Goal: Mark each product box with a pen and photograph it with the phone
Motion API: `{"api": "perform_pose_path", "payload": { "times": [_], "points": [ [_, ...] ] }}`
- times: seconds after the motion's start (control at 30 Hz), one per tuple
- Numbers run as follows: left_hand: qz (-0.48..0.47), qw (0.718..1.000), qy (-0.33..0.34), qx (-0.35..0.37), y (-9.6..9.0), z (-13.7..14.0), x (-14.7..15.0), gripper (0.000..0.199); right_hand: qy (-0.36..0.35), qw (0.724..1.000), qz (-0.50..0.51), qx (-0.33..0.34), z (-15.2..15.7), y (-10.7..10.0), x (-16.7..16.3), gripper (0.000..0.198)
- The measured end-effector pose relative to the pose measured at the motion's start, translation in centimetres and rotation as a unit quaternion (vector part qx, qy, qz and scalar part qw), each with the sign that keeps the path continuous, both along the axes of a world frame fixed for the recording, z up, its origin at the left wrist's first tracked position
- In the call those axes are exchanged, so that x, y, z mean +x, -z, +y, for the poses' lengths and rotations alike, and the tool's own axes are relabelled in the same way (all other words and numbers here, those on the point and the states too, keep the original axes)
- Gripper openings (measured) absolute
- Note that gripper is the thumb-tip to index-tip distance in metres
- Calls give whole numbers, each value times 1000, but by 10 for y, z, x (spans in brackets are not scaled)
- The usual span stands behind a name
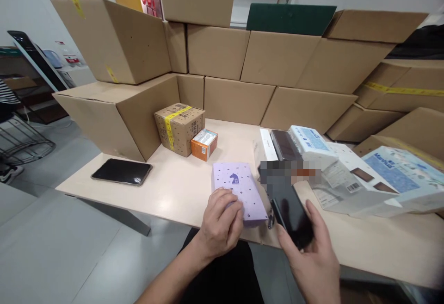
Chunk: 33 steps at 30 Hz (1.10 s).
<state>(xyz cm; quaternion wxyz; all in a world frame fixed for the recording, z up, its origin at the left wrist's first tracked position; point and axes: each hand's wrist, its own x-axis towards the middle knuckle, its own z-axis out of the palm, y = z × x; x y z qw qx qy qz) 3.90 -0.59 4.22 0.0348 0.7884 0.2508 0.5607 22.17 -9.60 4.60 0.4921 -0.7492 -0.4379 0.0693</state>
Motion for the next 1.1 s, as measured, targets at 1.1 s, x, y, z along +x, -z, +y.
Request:
{"api": "perform_pose_path", "payload": {
  "times": [1.1],
  "points": [
    [-126, 937, 56, -320, 13, 2, -9, 57, -110, 970, -181, 116, 50, -11, -65, 70]
  ]
}}
